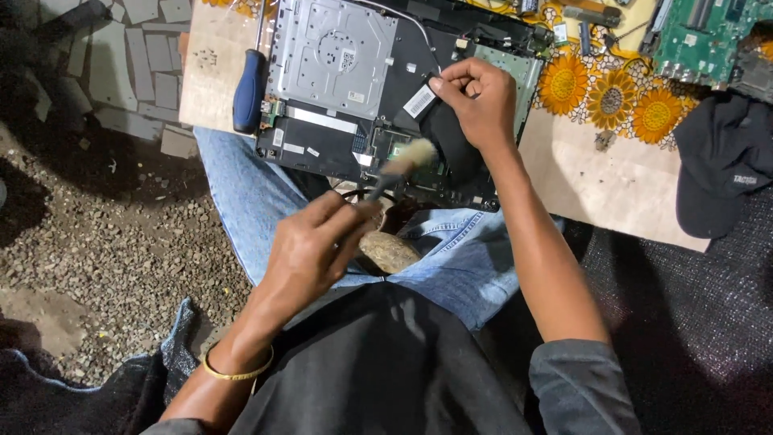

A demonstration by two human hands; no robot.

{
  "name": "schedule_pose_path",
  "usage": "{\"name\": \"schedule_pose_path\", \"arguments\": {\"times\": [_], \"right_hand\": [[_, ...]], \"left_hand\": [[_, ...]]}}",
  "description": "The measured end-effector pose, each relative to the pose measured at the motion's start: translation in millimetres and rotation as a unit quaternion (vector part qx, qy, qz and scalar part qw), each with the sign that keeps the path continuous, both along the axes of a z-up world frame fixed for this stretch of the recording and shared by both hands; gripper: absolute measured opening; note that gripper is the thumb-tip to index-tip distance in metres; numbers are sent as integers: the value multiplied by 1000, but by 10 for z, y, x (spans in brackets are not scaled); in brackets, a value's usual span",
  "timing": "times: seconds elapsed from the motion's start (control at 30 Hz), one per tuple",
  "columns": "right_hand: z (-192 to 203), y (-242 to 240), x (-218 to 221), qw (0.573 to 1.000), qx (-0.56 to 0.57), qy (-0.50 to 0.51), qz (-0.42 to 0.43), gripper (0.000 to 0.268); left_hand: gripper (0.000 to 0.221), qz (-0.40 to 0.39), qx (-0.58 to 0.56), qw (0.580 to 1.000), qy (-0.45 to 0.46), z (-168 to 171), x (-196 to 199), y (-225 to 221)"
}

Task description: Disassembling a laptop to remove the motherboard and internal covers, then cleaning the chassis with a brush.

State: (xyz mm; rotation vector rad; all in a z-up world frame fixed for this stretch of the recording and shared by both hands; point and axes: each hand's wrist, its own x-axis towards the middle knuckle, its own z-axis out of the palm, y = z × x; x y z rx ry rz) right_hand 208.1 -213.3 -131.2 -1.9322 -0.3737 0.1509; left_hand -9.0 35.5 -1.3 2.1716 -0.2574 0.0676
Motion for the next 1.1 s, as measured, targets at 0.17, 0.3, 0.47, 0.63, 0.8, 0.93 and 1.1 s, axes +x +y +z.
{"name": "schedule_pose_path", "arguments": {"times": [0.17,0.3,0.47,0.63,0.8,0.93,1.1], "right_hand": [[-33,-19,13,1000,6,-5,7,8],[-4,2,1,1000,4,-19,12,7],[-38,-11,-8,999,2,-34,7,8],[-5,8,-15,1000,-6,-28,1,7],[-14,18,-25,1000,4,-29,2,7],[27,42,-23,1000,2,-19,-9,7],[-72,9,-11,1000,2,-7,-13,10]], "left_hand": [[24,84,-57,995,-23,217,11,137],[18,34,-33,999,12,146,-6,114],[16,195,-30,980,-3,193,-112,302],[20,149,-64,984,81,211,-132,515],[13,163,-57,985,21,154,57,456],[30,120,-69,990,41,125,120,419],[24,160,-53,985,44,52,184,410]]}}
